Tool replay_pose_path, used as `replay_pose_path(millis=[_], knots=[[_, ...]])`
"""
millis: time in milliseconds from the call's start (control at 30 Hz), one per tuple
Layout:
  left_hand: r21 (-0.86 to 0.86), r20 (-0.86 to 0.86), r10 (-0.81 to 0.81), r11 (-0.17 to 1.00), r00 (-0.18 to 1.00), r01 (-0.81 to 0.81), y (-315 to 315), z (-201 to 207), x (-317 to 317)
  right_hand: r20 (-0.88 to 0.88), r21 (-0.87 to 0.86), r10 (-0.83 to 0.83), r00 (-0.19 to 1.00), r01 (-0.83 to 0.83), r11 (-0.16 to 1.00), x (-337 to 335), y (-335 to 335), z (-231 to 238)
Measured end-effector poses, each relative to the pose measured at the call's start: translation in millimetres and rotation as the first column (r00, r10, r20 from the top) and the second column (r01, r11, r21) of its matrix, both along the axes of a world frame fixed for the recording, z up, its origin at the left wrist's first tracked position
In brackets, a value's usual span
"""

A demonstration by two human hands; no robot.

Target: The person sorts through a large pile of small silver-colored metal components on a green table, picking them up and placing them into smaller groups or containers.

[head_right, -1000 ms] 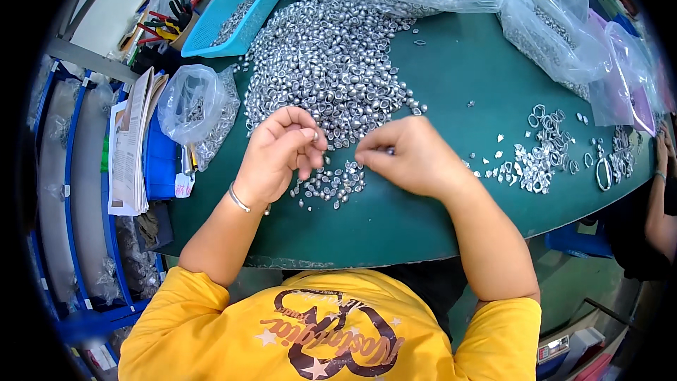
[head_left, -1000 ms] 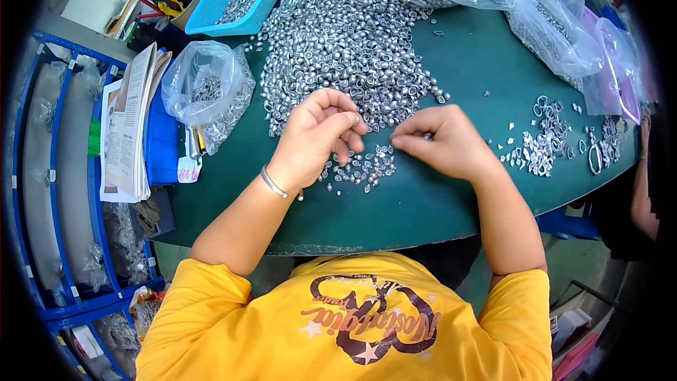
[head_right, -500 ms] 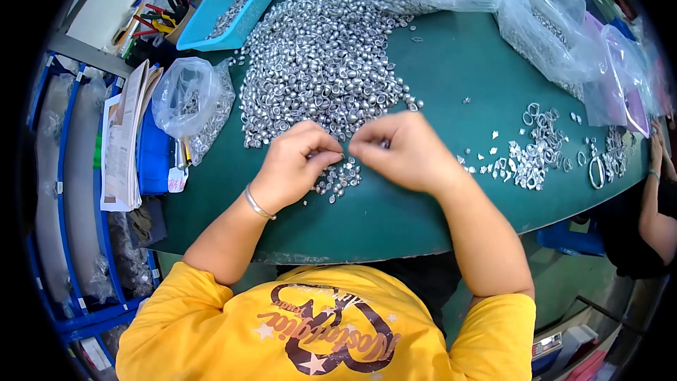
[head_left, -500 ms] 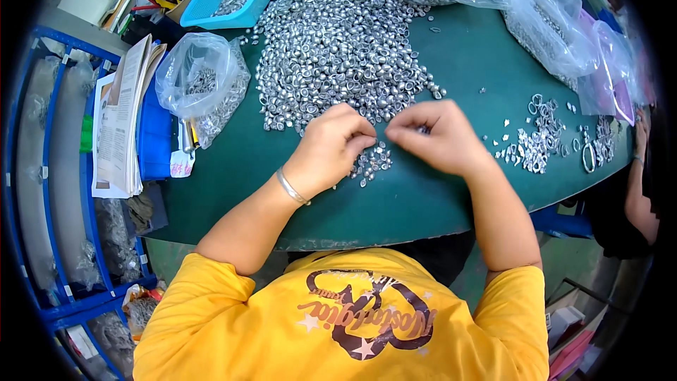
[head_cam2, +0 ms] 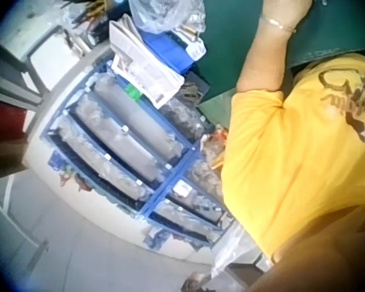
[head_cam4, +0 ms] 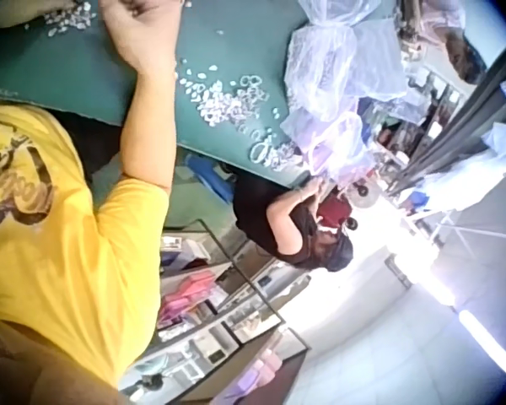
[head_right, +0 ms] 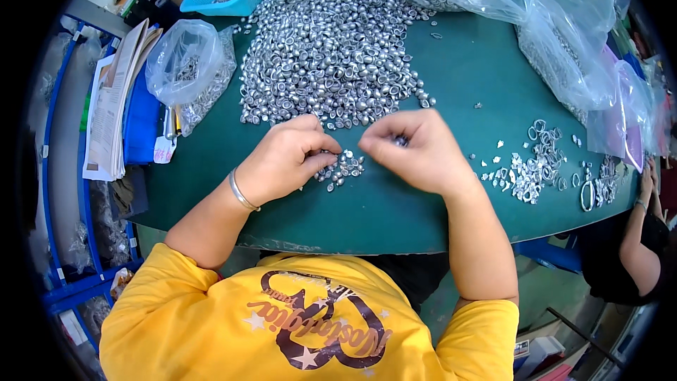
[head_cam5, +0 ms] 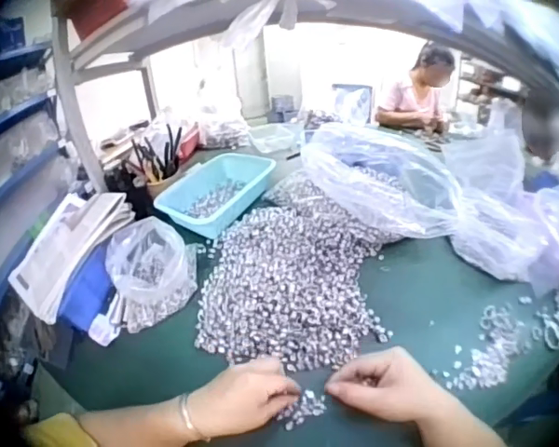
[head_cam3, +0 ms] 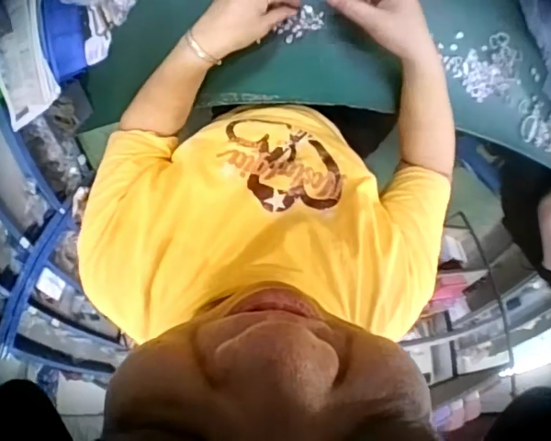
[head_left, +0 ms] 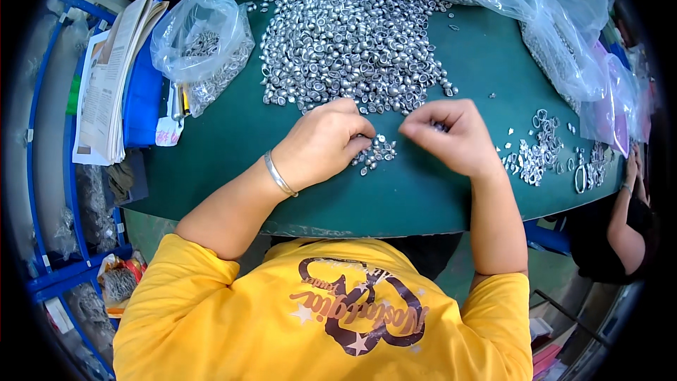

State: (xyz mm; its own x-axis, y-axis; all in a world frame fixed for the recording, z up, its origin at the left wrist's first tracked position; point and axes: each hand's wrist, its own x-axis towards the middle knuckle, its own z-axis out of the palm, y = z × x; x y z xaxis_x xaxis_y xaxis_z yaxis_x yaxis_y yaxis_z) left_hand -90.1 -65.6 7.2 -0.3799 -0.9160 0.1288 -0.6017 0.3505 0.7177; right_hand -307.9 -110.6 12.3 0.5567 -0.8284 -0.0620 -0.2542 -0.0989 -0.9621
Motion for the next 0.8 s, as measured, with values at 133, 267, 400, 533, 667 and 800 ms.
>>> replay_pose_path(millis=[133,267,400,533,667,800], knots=[[-0.125,0.064,-0.024,0.992,0.998,0.031,0,-7,1,-0.398,-0.487,0.052,0.916,-0.260,0.834,8,10,-2],[0.088,-0.281,0.025,0.996,0.960,0.000,-2,-2,-1,-0.383,-0.487,0.052,0.922,-0.250,0.837,6,8,-1],[0.699,-0.675,0.536,0.685,0.508,0.205,-7,14,1,-0.130,-0.102,0.001,0.991,-0.014,0.995,2,2,1],[0.655,-0.715,0.474,0.712,0.514,0.254,-9,3,9,-0.345,-0.427,0.096,0.934,-0.247,0.870,3,3,0],[-0.102,-0.122,0.024,0.994,0.992,-0.037,-3,-5,2,-0.233,-0.299,0.080,0.969,-0.150,0.942,3,2,4],[-0.225,0.020,-0.066,0.972,0.998,0.069,-1,-9,-3,0.561,0.481,-0.155,0.813,-0.168,0.860,-17,-14,1]])
